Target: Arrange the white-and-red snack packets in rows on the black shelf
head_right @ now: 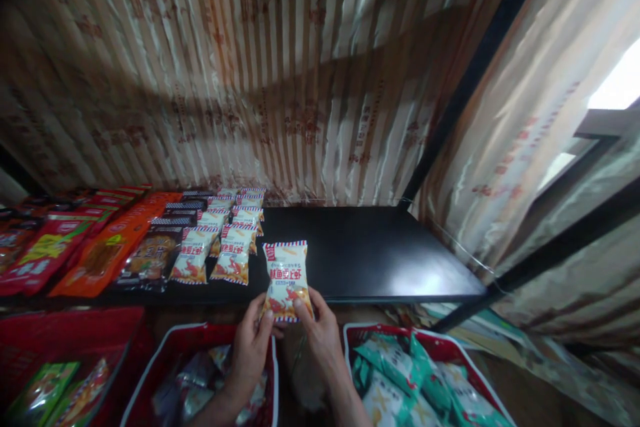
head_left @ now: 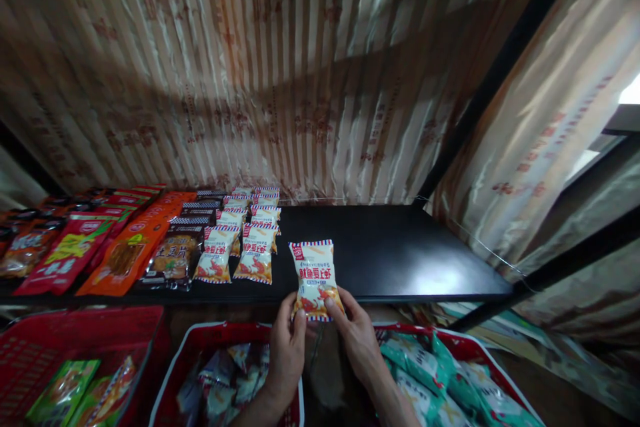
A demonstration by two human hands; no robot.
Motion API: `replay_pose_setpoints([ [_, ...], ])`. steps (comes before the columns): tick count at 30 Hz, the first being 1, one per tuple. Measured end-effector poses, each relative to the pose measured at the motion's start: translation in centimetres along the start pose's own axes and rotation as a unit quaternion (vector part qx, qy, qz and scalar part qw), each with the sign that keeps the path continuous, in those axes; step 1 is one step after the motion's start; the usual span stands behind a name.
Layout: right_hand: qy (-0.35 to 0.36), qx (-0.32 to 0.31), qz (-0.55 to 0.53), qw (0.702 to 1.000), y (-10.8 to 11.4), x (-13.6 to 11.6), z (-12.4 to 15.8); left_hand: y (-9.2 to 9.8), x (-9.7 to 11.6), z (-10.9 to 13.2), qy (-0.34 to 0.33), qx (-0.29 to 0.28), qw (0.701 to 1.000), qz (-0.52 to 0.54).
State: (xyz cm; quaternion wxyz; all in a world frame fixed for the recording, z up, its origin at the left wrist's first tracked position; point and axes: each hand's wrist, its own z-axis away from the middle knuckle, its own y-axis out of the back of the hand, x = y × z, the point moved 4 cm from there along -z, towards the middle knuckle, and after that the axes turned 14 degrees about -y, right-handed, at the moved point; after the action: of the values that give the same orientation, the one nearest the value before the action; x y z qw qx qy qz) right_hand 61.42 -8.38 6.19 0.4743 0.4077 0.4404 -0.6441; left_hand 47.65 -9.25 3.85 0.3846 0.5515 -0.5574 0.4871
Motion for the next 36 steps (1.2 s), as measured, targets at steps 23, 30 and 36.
replay_pose_setpoints([
  [23,0.036,0.032,0.005,0.999,-1.6,3.6,-4.6,2.6,-2.8,-1.9,-0.241,-0.015,0.939,-0.243],
  [30,0.033,0.034,0.037,0.998,-2.4,4.0,-4.6,3.2,-2.5,-1.9,-0.279,-0.012,0.918,-0.28],
  [36,0.054,0.038,0.069,0.995,-3.0,4.3,-4.6,4.1,-2.9,-2.1,-0.284,-0.002,0.91,-0.302],
])
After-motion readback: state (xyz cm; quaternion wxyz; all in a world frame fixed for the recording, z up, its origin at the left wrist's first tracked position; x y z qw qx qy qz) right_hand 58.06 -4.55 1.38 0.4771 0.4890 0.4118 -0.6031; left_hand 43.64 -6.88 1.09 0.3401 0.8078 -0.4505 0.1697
